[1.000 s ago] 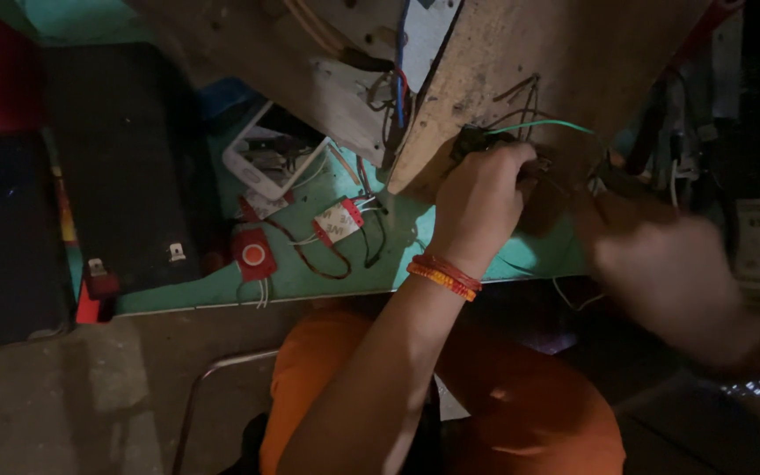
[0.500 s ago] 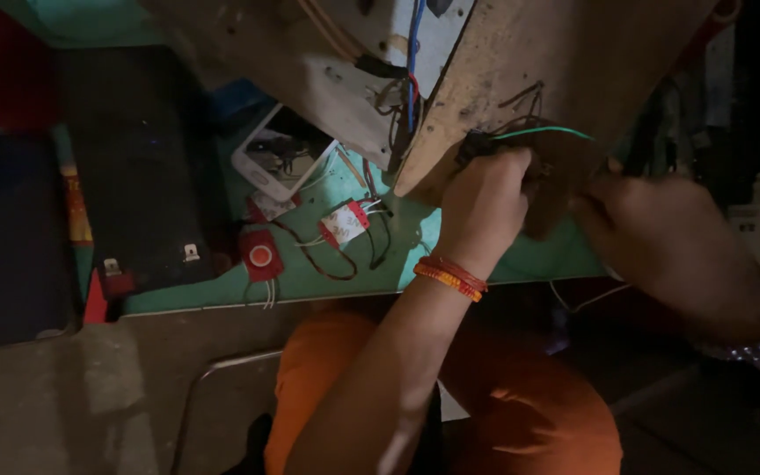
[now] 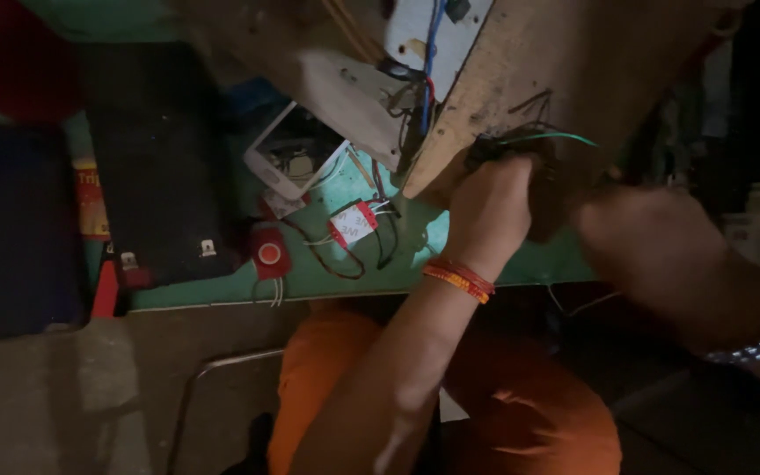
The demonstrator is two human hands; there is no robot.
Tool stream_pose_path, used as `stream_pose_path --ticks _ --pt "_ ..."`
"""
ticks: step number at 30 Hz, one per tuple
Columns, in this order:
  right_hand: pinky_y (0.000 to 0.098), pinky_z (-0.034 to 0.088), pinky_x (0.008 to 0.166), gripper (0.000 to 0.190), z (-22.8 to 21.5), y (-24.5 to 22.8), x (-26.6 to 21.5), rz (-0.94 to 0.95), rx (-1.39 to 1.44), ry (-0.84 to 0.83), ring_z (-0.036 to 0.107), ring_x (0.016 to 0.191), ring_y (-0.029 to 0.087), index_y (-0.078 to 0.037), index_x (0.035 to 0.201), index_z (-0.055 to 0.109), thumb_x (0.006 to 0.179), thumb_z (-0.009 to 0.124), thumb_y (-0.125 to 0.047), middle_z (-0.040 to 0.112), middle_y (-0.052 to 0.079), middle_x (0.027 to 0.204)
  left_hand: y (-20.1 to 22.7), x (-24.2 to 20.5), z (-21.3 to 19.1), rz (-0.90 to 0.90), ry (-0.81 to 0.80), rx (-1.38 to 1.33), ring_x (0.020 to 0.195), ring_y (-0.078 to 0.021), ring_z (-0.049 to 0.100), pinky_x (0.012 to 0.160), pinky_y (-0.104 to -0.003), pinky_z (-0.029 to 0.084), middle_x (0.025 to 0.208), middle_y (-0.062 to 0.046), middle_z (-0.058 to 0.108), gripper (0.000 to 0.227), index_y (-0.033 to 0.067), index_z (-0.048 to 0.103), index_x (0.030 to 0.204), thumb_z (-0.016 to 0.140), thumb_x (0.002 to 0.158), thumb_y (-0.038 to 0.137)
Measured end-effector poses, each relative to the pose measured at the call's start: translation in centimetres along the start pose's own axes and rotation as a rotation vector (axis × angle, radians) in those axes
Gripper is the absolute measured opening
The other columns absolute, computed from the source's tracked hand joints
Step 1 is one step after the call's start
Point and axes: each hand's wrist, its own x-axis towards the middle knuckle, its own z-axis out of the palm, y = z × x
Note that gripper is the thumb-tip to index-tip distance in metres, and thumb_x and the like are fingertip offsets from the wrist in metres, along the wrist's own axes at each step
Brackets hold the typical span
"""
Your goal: The person works on a switch and socket component mounted on a wooden board at a cluttered workbench, using a screwdriver to loosen and tighten its screws and positioning the green wire against the terminals by hand. They repeatedly turn the screwdriver on the component's screw terminals throughout the clip.
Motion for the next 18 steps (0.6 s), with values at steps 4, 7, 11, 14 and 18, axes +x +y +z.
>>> stream_pose_path --ticks 4,7,11,14,18 --pt "0.0419 0.061 0.059 0.008 -0.5 0.0 0.8 0.09 0.044 -0.141 0.074 0.068 0.031 -0.009 0.09 0.067 0.084 0.065 -0.013 0.07 0.016 0.075 -0.4 -0.1 0.6 -0.018 -0.023 0.075 0.085 -0.041 0.071 0.076 -0.051 0.056 0.088 -0.02 0.073 0.01 0.0065 0.07 0.089 0.061 0.087 0.003" --pt "0.0444 0.06 0.061 0.007 -0.1 -0.2 0.6 0.116 0.096 -0.099 0.073 0.068 0.033 -0.008 0.088 0.067 0.084 0.063 -0.012 0.07 0.018 0.074 0.1 -0.1 -0.1 -0.019 -0.024 0.005 0.083 -0.0417 0.07 0.073 -0.052 0.056 0.084 -0.02 0.072 0.015 0.0074 0.07 0.089 0.058 0.086 0.0" --pt "0.0457 0.058 0.057 0.015 0.7 -0.3 0.6 0.159 0.147 0.02 0.071 0.065 0.035 -0.008 0.103 0.069 0.091 0.06 -0.012 0.069 0.018 0.075 -0.3 -0.1 0.6 0.032 0.042 0.006 0.082 -0.042 0.07 0.073 -0.052 0.056 0.083 -0.02 0.072 0.013 0.0068 0.07 0.088 0.059 0.085 0.0" --pt "0.0463 0.058 0.058 0.02 0.5 -0.6 0.7 0.202 0.176 0.06 0.07 0.065 0.036 -0.012 0.11 0.071 0.093 0.061 -0.016 0.07 0.018 0.077 -0.1 0.0 0.2 0.004 -0.014 0.032 0.084 -0.0408 0.071 0.073 -0.051 0.057 0.084 -0.019 0.073 0.013 0.0076 0.07 0.087 0.059 0.085 0.001" --pt "0.0449 0.058 0.06 0.028 1.0 -0.1 1.2 0.293 0.25 0.082 0.071 0.065 0.034 -0.02 0.12 0.075 0.094 0.064 -0.022 0.072 0.017 0.083 0.5 -0.2 -0.8 0.012 -0.004 -0.022 0.085 -0.0406 0.071 0.072 -0.051 0.056 0.087 -0.018 0.073 0.018 0.008 0.07 0.093 0.057 0.085 -0.002"
